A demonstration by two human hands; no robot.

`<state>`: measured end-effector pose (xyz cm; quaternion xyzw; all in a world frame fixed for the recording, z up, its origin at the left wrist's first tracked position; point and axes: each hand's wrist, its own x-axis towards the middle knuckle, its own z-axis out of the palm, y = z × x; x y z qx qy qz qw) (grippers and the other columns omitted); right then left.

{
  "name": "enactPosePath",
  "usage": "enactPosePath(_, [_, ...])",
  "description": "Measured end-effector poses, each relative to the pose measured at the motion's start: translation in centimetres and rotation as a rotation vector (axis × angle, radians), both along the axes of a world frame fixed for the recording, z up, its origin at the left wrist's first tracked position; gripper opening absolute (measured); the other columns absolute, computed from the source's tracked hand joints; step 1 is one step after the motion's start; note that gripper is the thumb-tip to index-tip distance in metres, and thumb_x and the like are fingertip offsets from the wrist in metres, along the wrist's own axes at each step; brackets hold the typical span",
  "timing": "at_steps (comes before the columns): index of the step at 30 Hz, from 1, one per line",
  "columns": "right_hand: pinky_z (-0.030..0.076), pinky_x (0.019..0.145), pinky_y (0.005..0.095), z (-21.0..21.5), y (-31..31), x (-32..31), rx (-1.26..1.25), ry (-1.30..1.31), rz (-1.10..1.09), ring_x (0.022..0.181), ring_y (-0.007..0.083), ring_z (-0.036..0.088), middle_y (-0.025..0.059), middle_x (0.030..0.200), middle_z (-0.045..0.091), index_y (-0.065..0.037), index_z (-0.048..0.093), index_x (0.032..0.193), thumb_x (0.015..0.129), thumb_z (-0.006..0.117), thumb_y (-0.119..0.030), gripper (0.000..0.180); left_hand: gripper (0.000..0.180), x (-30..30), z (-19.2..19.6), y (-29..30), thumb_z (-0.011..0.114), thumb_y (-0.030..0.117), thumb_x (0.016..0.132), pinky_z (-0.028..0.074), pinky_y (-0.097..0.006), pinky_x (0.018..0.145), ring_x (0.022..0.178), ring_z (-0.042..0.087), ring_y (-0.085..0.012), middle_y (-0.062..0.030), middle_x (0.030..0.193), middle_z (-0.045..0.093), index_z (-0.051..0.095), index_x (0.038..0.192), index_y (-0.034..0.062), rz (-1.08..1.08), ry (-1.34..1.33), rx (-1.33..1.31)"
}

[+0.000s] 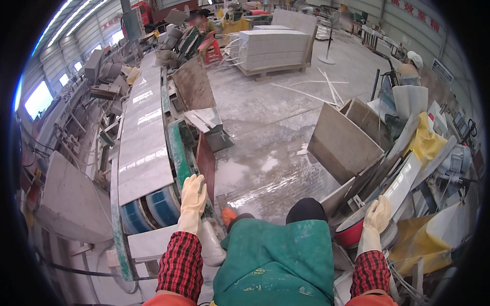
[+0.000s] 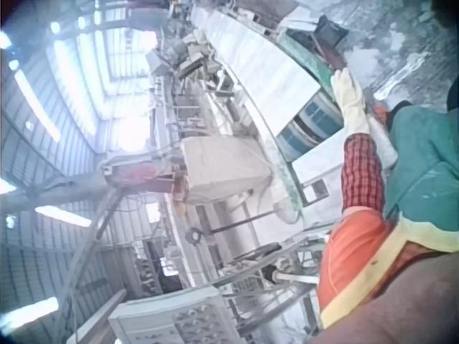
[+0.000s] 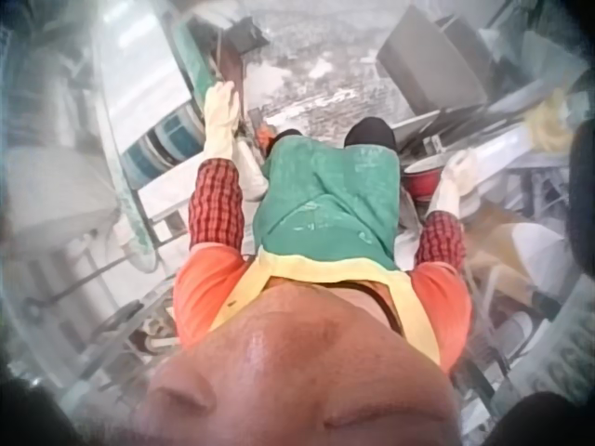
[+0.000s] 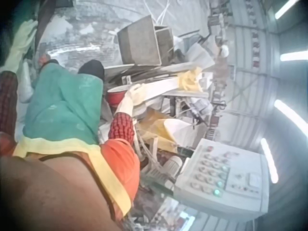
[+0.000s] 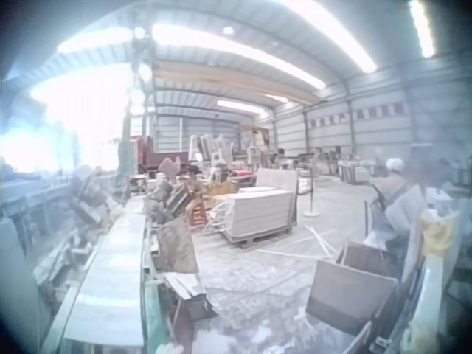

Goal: The person repeatedly picks up white rectangular panels from a conveyor belt and stacks them into a metal bin. The person handles the panels one at a time, placing them into the bin to accumulate a stack.

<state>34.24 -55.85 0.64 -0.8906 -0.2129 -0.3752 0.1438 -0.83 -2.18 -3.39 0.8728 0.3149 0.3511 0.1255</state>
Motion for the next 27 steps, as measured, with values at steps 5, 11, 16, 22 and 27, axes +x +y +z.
enactPosePath(5, [0.047, 0.095, 0.0462, -0.9, -0.4, 0.1, -0.013, -0.005, -0.04, 0.106, 0.0396, 0.061, 0.0206, 0.112, 0.066, 0.002, 0.063, 0.113, 0.096, 0.057, -0.017, 0.026, 0.036, 0.1, 0.0, 0.2, 0.07, 0.013, 0.087, 0.042, -0.048, 0.109, 0.123, 0.055, -0.0433, -0.0243, 0.125, 0.065, 0.066, 0.121, 0.0047, 0.004, 0.028, -0.047])
enactPosePath(11, [0.043, 0.106, 0.0466, -0.5, -0.8, 0.3, -0.005, 0.307, -0.284, 0.121, 0.0392, 0.055, 0.0195, 0.129, 0.061, -0.003, 0.061, 0.128, 0.086, 0.071, -0.035, 0.054, 0.033, -0.1, -0.1, 0.2, 0.07, 0.011, 0.085, 0.044, -0.047, 0.105, 0.118, 0.057, -0.042, -0.0241, 0.12, 0.066, 0.066, 0.118, 0.0034, 0.006, 0.005, -0.033])
enactPosePath(16, [0.041, 0.111, 0.047, 2.4, -1.5, 0.3, 0.146, 0.686, -0.594, 0.135, 0.0419, 0.046, 0.0256, 0.146, 0.049, -0.003, 0.053, 0.14, 0.068, 0.086, -0.05, 0.092, 0.031, 0.2, 2.6, -0.7, 0.071, 0.01, 0.084, 0.046, -0.045, 0.1, 0.114, 0.058, -0.0411, -0.0231, 0.114, 0.066, 0.067, 0.114, 0.001, -0.008, 0.077, -0.101])
enactPosePath(22, [0.046, 0.106, 0.0423, 2.4, -0.8, 2.7, 0.132, 0.777, -0.596, 0.124, 0.0379, 0.058, 0.0237, 0.133, 0.061, -0.004, 0.052, 0.143, 0.062, 0.086, -0.039, 0.094, 0.025, -0.2, 1.4, -0.1, 0.068, 0.011, 0.084, 0.048, -0.048, 0.094, 0.105, 0.059, -0.0405, -0.0208, 0.105, 0.066, 0.067, 0.108, 0.0023, 0.0, -0.023, -0.008])
enactPosePath(27, [0.053, 0.081, 0.0378, 0.9, -6.8, 8.2, 0.708, 0.634, -0.097, 0.085, 0.0249, 0.061, 0.0094, 0.093, 0.069, -0.003, 0.072, 0.102, 0.064, 0.08, -0.018, 0.042, 0.007, 0.6, 1.4, -0.2, 0.063, 0.013, 0.082, 0.048, -0.05, 0.079, 0.088, 0.057, -0.0377, -0.015, 0.086, 0.059, 0.06, 0.084, 0.0064, -0.01, -0.031, 0.109])
